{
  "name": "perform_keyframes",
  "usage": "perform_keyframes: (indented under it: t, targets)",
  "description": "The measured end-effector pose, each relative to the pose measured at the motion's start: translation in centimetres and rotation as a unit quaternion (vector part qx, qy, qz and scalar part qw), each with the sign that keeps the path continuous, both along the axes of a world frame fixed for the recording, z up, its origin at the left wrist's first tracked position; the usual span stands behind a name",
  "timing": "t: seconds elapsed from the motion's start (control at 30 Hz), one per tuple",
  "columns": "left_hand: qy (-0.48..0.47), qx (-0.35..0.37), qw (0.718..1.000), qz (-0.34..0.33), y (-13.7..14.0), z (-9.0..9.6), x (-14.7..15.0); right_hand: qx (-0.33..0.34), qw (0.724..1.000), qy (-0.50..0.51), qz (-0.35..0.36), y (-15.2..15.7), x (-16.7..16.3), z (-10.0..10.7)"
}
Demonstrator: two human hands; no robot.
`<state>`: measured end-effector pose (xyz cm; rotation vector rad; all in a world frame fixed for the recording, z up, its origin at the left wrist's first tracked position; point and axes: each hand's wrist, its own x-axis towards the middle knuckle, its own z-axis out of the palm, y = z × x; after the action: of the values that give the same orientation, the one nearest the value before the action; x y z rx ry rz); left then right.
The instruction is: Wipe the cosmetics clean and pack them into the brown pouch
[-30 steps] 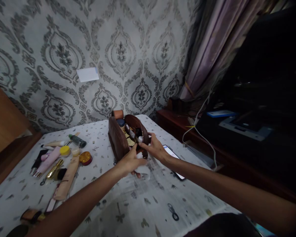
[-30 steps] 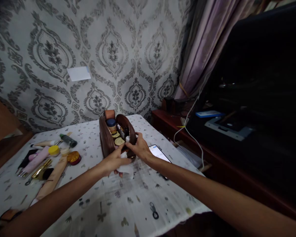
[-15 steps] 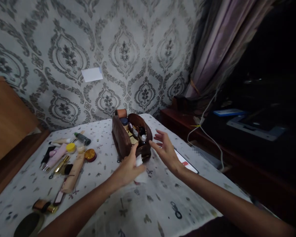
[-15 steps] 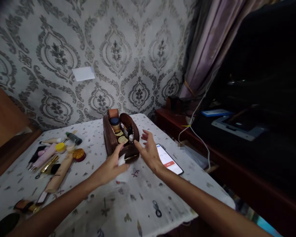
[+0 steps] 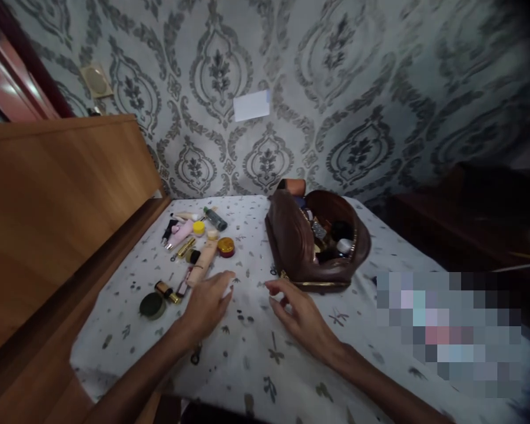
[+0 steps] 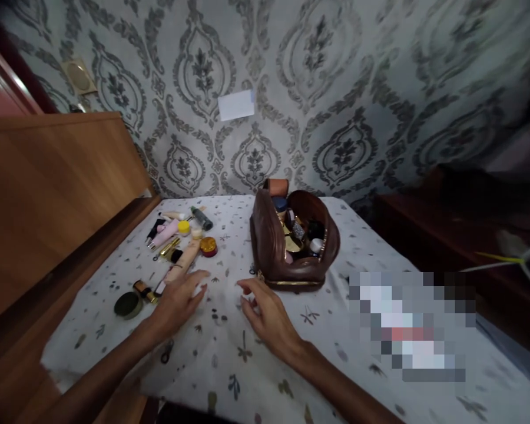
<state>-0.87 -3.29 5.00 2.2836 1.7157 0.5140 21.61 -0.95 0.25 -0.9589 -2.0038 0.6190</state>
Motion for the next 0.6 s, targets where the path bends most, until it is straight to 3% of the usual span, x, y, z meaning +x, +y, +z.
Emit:
perform_keyframes:
  t: [0.1,0.2,0.4,0.6]
  targets:
    - [0.175,0.036,0.979,0.097,-0.2,0.2,-2.1,-0.083,0.996,0.012,0.01,0.9,-2.2,-0.1]
    - [0.256,0.048,0.954,0.147,0.3,0.0,-3.1,-0.155,0.986,0.052,0.024,1.6,-4.4,-0.6]
    - [0.298,0.032,0.94,0.162,1.7,-2.2,-4.2,-0.304,0.937,0.173,0.014,2.8,-7.8,-3.0]
    - [0.291,0.045,0.941,0.166,2.1,-1.8,-4.5,-0.334,0.912,0.239,0.009,3.3,-8.5,-4.0]
